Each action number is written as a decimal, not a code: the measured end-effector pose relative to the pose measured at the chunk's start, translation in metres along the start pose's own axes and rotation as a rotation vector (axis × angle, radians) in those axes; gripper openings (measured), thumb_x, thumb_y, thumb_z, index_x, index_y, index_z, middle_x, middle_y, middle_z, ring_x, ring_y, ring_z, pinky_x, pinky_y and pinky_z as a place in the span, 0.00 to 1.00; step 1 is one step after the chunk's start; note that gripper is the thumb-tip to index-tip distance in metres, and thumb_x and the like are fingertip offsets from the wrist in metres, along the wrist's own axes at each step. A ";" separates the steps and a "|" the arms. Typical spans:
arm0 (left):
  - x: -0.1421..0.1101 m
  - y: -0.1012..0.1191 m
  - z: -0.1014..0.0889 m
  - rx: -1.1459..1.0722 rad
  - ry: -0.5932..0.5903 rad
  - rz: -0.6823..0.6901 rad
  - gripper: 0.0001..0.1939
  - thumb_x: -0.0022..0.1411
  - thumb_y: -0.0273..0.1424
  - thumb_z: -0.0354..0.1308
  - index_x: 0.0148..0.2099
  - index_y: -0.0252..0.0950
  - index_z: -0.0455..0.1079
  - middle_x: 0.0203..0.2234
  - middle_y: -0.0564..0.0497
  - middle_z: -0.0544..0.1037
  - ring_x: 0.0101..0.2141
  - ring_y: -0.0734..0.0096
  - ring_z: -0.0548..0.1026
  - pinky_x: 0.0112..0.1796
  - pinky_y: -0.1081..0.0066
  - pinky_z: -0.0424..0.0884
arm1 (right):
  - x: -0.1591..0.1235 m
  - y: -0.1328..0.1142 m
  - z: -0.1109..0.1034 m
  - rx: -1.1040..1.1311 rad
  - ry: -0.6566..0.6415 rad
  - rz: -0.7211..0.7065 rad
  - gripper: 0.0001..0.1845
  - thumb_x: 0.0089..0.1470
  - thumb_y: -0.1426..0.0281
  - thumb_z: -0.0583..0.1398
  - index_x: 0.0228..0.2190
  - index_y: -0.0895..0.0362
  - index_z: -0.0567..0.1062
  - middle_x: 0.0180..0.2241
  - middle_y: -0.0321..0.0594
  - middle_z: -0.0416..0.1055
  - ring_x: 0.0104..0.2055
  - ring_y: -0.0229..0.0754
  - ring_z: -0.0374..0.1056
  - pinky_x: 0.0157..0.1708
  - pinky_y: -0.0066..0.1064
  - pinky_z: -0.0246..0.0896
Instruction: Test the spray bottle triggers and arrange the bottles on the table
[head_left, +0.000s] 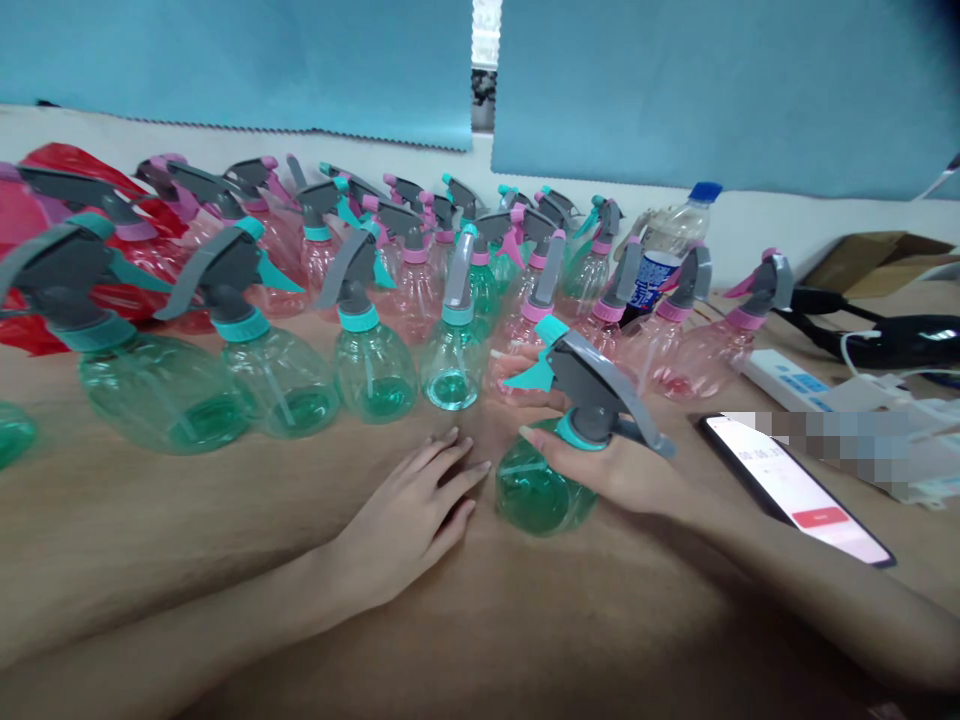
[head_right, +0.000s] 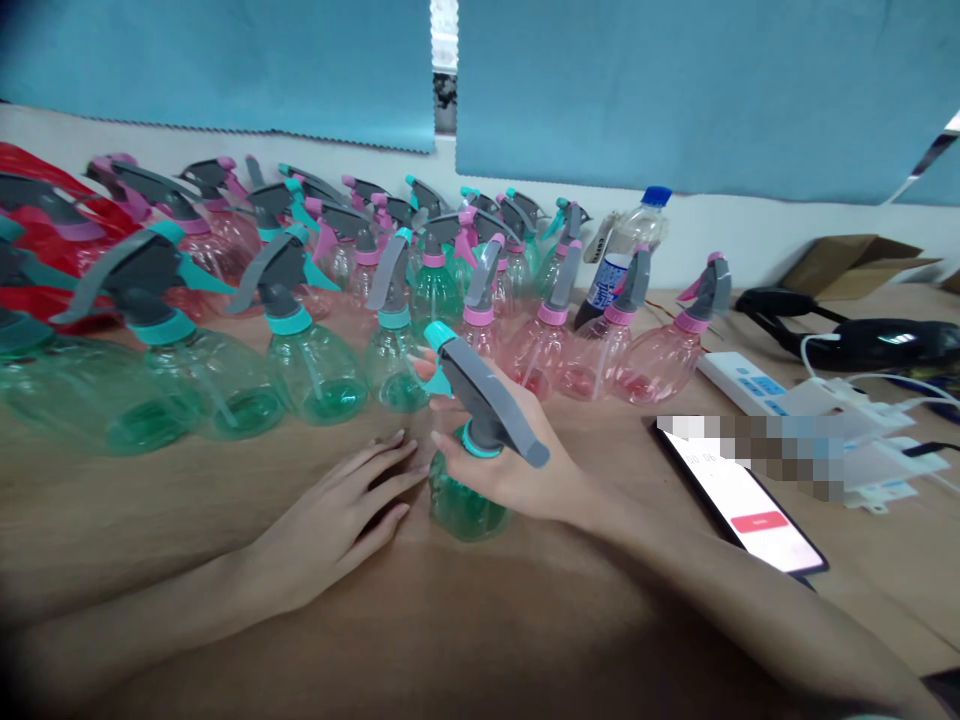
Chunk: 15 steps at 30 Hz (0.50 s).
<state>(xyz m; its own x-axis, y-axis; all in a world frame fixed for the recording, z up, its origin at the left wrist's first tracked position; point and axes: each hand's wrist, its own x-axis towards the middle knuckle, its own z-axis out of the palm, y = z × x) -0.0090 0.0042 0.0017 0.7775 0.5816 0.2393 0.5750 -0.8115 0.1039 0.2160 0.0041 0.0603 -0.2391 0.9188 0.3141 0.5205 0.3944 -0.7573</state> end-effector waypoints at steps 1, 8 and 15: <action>0.000 0.000 0.000 0.001 -0.004 -0.001 0.19 0.70 0.30 0.44 0.59 0.35 0.64 0.59 0.41 0.63 0.60 0.55 0.58 0.56 0.52 0.60 | 0.000 0.002 0.001 0.008 -0.012 -0.006 0.15 0.52 0.62 0.57 0.42 0.48 0.73 0.39 0.40 0.78 0.43 0.52 0.75 0.48 0.52 0.68; 0.000 -0.001 0.001 0.000 0.020 0.001 0.18 0.70 0.30 0.45 0.59 0.36 0.64 0.59 0.43 0.64 0.60 0.55 0.58 0.56 0.52 0.60 | 0.001 -0.002 0.002 0.149 -0.038 -0.061 0.16 0.53 0.69 0.57 0.45 0.49 0.72 0.41 0.35 0.77 0.45 0.45 0.73 0.51 0.43 0.68; 0.000 -0.001 0.001 0.001 0.013 0.003 0.19 0.70 0.30 0.44 0.59 0.34 0.64 0.59 0.41 0.64 0.60 0.54 0.58 0.55 0.51 0.61 | 0.002 -0.004 0.001 0.206 -0.019 -0.061 0.13 0.51 0.71 0.58 0.40 0.49 0.72 0.42 0.35 0.75 0.46 0.43 0.72 0.45 0.38 0.72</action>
<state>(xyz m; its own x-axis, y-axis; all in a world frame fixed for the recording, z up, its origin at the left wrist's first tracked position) -0.0095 0.0050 0.0003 0.7760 0.5780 0.2526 0.5725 -0.8135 0.1024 0.2122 0.0038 0.0634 -0.2816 0.8920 0.3537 0.3262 0.4357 -0.8389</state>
